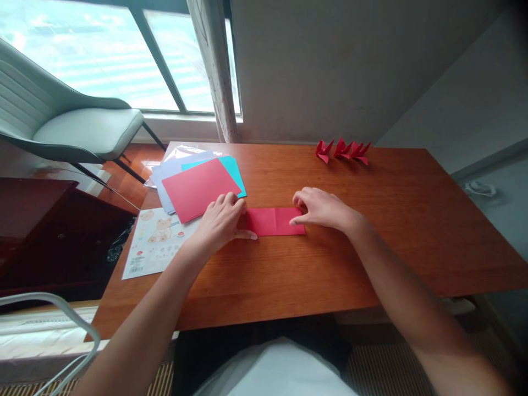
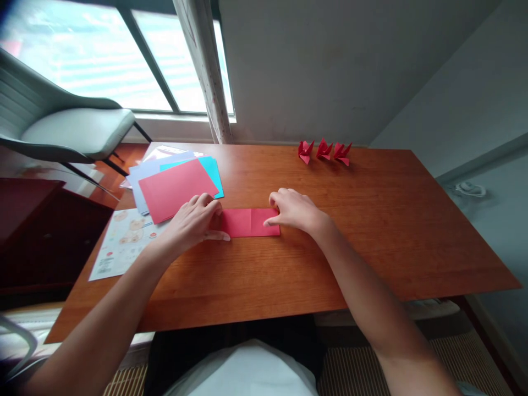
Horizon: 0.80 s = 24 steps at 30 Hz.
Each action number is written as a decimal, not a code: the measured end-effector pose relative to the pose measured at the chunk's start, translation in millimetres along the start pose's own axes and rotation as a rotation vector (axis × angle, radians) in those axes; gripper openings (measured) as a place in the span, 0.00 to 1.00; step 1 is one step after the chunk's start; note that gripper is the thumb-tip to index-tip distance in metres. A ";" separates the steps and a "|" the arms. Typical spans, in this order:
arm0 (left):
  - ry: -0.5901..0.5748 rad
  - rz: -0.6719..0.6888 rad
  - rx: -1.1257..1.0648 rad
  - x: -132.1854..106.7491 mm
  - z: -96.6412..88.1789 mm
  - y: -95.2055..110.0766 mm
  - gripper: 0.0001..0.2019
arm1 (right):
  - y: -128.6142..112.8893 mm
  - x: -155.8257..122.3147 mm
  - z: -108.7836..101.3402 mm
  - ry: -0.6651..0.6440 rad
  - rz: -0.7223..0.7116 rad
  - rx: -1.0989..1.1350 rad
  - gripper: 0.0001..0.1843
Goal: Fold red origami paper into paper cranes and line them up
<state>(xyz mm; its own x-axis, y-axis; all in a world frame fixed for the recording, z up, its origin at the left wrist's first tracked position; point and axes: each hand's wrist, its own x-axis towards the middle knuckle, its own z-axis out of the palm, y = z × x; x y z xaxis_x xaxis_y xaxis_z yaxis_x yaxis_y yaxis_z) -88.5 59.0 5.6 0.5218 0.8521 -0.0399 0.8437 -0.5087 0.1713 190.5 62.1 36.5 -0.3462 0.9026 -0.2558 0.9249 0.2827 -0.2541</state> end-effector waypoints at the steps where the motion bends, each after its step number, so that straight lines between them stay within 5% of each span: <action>1: 0.008 0.005 -0.022 0.1 1.3 -0.3 0.32 | -1.6 2.4 3.9 0.042 -0.027 0.056 0.19; 13: 0.141 0.013 -0.039 5.7 13.5 11.1 0.18 | -7.6 6.1 34.6 0.129 -0.156 0.486 0.04; 18: 0.138 0.038 -0.089 4.8 11.6 21.6 0.08 | 3.7 -2.0 32.5 0.258 -0.035 0.466 0.04; 24: 0.071 0.187 -0.112 0.3 15.1 50.6 0.10 | 7.1 -6.9 32.5 0.154 0.016 0.544 0.06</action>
<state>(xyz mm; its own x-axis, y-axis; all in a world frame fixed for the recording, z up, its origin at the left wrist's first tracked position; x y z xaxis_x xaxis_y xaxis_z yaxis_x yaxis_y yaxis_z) -43.8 31.7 -0.6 0.6545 0.7526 0.0721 0.7115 -0.6454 0.2779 194.4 47.3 6.2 -0.2683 0.9539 -0.1343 0.7016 0.0980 -0.7058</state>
